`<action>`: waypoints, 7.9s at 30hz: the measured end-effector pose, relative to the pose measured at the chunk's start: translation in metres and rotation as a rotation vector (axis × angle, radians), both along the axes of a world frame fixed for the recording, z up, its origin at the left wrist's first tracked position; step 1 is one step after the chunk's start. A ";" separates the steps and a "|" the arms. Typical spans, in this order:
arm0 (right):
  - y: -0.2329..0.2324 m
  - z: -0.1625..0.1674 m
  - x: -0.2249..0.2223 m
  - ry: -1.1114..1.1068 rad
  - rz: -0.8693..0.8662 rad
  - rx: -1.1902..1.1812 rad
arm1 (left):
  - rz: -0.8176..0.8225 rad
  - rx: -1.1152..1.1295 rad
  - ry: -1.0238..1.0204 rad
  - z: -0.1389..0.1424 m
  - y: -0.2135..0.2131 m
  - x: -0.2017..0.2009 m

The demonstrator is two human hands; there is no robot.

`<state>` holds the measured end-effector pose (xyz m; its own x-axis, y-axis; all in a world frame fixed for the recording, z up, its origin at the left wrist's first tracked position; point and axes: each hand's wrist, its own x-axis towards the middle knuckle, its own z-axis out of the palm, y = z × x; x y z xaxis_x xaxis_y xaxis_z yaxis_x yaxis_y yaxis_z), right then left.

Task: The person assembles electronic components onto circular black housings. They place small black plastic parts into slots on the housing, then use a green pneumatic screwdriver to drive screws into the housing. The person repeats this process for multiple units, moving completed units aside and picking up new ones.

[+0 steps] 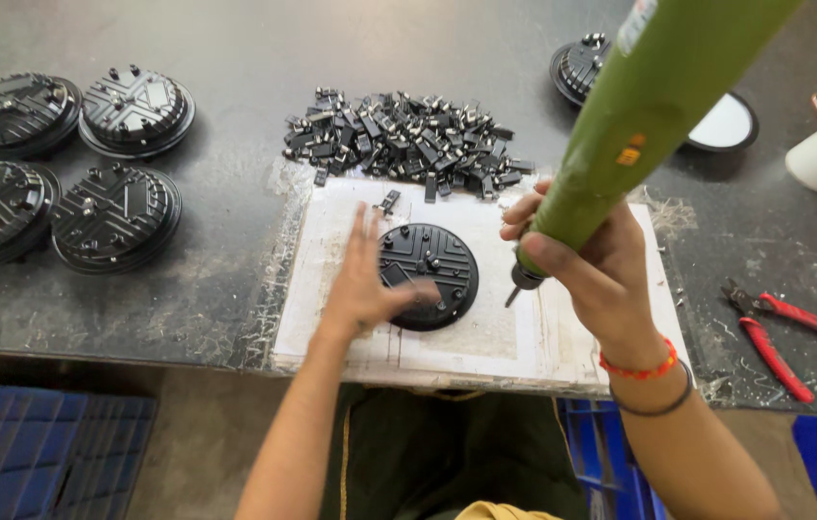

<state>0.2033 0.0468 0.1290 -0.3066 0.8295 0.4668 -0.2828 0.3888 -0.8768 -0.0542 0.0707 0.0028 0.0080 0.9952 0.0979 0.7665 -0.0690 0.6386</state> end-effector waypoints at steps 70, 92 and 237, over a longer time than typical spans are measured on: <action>-0.047 -0.138 0.000 -0.613 -0.312 0.414 | -0.096 0.443 -0.196 -0.001 -0.117 0.067; -0.040 -0.155 0.023 -0.400 0.355 -0.517 | -0.028 -0.730 -1.340 -0.007 -0.103 0.042; 0.013 0.011 -0.021 -0.021 -0.113 0.084 | -0.223 0.204 0.127 0.013 -0.054 0.077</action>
